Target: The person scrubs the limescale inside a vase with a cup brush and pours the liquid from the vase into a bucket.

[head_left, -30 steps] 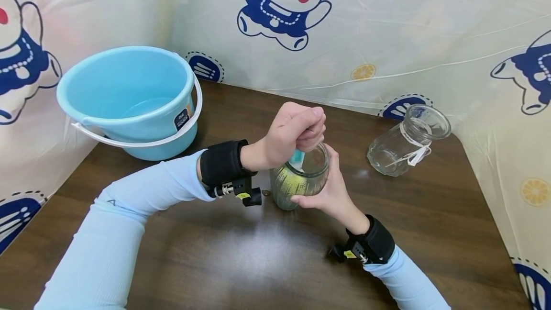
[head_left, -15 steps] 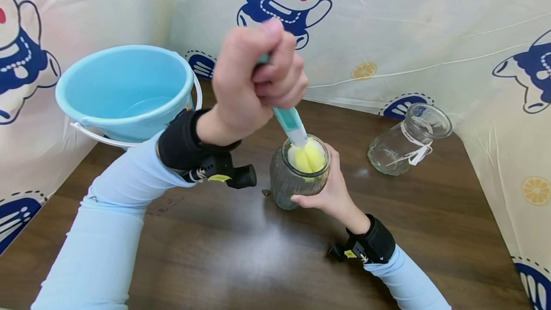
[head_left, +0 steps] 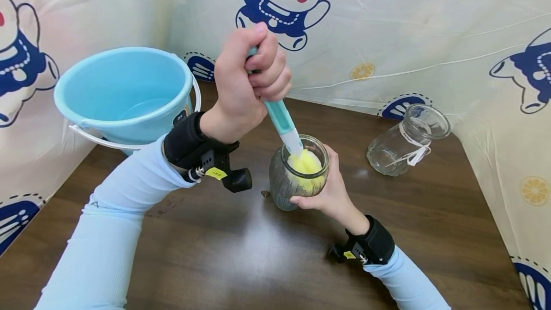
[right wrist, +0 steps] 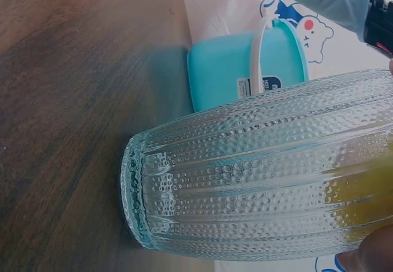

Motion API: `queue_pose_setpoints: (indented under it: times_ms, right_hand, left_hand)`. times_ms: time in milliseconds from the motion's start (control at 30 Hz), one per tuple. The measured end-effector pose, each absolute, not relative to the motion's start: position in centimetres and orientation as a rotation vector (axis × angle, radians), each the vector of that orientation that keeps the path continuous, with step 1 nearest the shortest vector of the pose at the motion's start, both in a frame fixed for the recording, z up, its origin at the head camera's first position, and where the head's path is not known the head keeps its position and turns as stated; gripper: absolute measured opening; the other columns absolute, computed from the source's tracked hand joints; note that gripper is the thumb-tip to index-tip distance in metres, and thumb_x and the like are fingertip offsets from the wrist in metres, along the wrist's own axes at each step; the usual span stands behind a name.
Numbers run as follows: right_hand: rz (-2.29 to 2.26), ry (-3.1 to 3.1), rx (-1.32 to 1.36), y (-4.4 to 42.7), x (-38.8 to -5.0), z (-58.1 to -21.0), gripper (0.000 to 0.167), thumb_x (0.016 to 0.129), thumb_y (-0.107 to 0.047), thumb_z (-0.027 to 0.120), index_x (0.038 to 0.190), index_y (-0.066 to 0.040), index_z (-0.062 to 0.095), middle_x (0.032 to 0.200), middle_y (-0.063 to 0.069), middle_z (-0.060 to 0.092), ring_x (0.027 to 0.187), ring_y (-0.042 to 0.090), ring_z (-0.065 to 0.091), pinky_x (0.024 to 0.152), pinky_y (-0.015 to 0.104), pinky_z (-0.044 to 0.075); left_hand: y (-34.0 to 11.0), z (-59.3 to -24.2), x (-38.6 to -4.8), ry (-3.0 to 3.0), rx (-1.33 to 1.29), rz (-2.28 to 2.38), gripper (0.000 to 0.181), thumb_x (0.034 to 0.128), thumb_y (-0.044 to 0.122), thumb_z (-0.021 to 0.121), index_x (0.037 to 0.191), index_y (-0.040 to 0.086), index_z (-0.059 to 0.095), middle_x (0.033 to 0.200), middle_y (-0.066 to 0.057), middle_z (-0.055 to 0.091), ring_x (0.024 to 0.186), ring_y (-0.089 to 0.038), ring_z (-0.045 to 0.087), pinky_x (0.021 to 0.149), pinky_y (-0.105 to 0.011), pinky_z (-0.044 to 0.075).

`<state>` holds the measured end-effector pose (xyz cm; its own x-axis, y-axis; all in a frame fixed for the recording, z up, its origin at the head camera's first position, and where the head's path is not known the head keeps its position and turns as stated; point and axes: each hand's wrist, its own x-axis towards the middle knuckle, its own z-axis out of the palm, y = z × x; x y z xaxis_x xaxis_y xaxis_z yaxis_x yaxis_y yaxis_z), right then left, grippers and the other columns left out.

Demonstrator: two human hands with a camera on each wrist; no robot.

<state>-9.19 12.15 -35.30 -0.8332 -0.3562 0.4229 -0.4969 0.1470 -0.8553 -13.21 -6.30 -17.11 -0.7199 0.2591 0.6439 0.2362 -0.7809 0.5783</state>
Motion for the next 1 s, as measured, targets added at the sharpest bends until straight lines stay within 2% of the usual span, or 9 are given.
queue_pose_setpoints:
  times_ms: [67,267,600,1000]
  right_hand:
    - [1.783,-2.272,0.861,12.2,-9.2,-35.4,0.111,0.053,-0.036,0.086,0.133,0.001,0.019,0.132,0.017,0.040,0.116,0.026,0.042,0.095,0.023,0.035]
    - [1.738,-2.269,0.840,12.2,-9.2,-35.5,0.108,0.056,-0.047,0.081,0.132,0.001,0.021,0.130,0.015,0.043,0.115,0.030,0.044,0.095,0.026,0.036]
    - [1.715,-2.263,0.836,12.2,-9.1,-35.5,0.107,0.058,-0.052,0.078,0.132,0.001,0.021,0.128,0.017,0.043,0.111,0.030,0.045,0.094,0.026,0.037]
    - [1.740,-2.261,0.843,12.2,-9.0,-35.4,0.107,0.058,-0.051,0.078,0.133,0.000,0.021,0.129,0.015,0.042,0.112,0.028,0.044,0.094,0.026,0.037]
  left_hand:
    - [-6.1,-17.7,-13.3,1.081,1.168,2.688,0.039,0.0901,0.008,0.009,0.051,0.011,0.015,0.042,0.003,0.014,0.031,-0.009,0.014,0.032,-0.021,0.011]
    - [-4.9,-19.9,-13.4,1.155,1.155,2.592,0.039,0.0907,0.008,0.012,0.052,0.010,0.015,0.041,0.006,0.018,0.031,-0.010,0.013,0.032,-0.023,0.011]
    - [-3.4,-23.6,-13.1,1.357,1.127,2.485,0.039,0.0919,0.007,0.023,0.053,0.006,0.017,0.044,0.002,0.016,0.032,-0.012,0.014,0.034,-0.025,0.013]
    - [-3.4,-22.5,-13.4,1.350,1.086,2.480,0.041,0.0929,0.008,0.022,0.052,0.007,0.018,0.043,0.003,0.017,0.032,-0.013,0.015,0.034,-0.025,0.012]
